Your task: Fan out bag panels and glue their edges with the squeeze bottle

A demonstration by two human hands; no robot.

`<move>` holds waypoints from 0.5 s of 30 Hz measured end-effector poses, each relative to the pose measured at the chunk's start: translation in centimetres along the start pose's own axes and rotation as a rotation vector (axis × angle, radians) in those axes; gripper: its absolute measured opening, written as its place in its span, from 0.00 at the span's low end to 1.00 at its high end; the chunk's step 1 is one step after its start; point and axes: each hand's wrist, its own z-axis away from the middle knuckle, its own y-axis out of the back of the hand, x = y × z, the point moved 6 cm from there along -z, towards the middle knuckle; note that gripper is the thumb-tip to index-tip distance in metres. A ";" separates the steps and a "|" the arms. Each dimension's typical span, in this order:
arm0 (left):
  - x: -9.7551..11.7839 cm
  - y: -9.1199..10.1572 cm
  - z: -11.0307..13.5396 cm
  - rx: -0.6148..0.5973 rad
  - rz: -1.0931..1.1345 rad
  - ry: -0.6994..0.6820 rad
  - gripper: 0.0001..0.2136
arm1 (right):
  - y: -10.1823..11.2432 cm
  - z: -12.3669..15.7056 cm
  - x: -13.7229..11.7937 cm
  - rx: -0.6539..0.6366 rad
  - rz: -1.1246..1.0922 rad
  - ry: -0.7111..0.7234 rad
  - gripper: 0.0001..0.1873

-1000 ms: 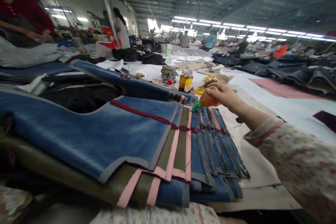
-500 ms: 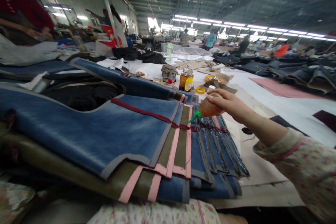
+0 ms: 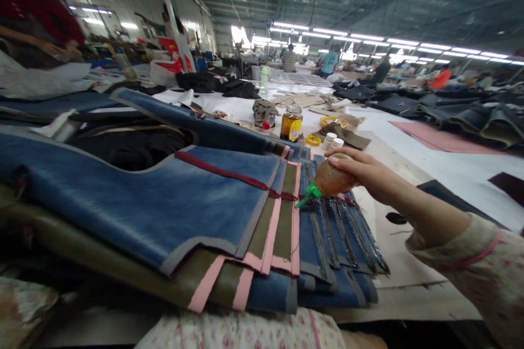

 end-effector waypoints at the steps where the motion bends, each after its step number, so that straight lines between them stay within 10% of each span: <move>1: -0.9 0.4 -0.4 0.019 -0.006 0.026 0.08 | 0.0 0.0 0.1 -0.006 -0.001 -0.003 0.19; 10: -14.8 8.9 -7.0 0.220 -0.109 0.234 0.14 | -0.2 1.4 -0.2 0.018 -0.005 0.004 0.19; 15: -18.5 12.4 -9.6 0.281 -0.160 0.267 0.10 | -0.6 3.0 -0.9 0.002 0.040 0.020 0.18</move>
